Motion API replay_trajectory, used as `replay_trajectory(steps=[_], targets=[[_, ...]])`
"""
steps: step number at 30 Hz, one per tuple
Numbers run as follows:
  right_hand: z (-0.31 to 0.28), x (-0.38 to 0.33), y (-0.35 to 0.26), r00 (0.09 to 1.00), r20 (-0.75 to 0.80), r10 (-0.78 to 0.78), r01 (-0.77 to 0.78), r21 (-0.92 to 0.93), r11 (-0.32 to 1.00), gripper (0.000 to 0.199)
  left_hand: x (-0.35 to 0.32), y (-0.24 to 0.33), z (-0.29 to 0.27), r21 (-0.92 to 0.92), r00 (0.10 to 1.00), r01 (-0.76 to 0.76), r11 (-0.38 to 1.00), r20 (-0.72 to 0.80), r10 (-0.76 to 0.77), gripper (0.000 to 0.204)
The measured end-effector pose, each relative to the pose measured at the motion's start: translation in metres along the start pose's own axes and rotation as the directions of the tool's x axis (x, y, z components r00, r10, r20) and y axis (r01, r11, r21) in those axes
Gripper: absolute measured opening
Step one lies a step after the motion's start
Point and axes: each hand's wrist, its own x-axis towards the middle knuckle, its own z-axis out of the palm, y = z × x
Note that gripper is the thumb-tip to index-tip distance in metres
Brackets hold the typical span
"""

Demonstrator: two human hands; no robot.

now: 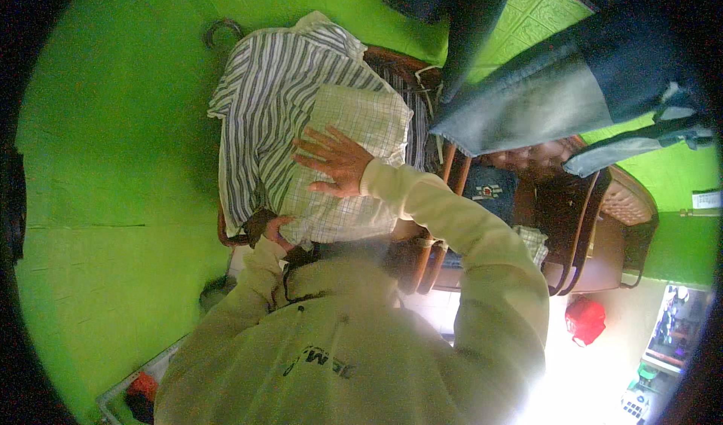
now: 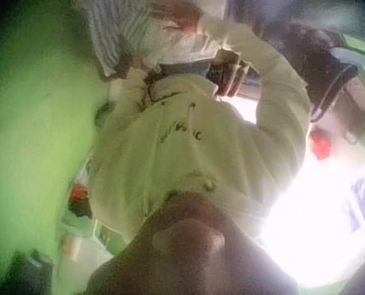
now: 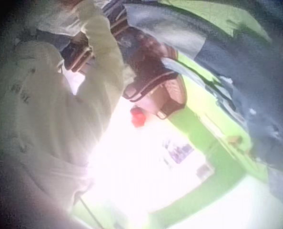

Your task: The person folds a light-colored checkered shirt and a striped shirt on a brown leather sofa. They smooth each garment, fold the sleeves and body, and place the finished folds on the sofa.

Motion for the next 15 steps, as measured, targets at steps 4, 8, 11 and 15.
replay_trajectory(steps=[4,8,11,15], targets=[[0.050,-0.005,0.030,0.948,0.316,0.043,-0.005,-0.121,0.993,0.054,0.008,0.005,0.001,0.029,0.990,0.088,0.996,-0.112,-0.084,0.029],[0.082,-0.020,0.040,0.944,0.322,0.078,-0.061,-0.063,0.996,0.053,0.006,0.025,0.047,0.118,1.000,0.006,0.993,0.021,-0.009,0.040],[0.084,-0.017,0.054,0.897,0.391,0.206,-0.275,0.129,0.953,0.055,0.004,0.050,0.103,0.027,0.997,-0.036,0.999,0.075,0.034,0.049],[0.067,-0.029,0.082,0.798,0.511,0.320,-0.525,0.850,-0.047,0.060,0.025,0.081,0.171,-0.204,0.969,-0.158,0.966,0.156,0.192,0.059]])
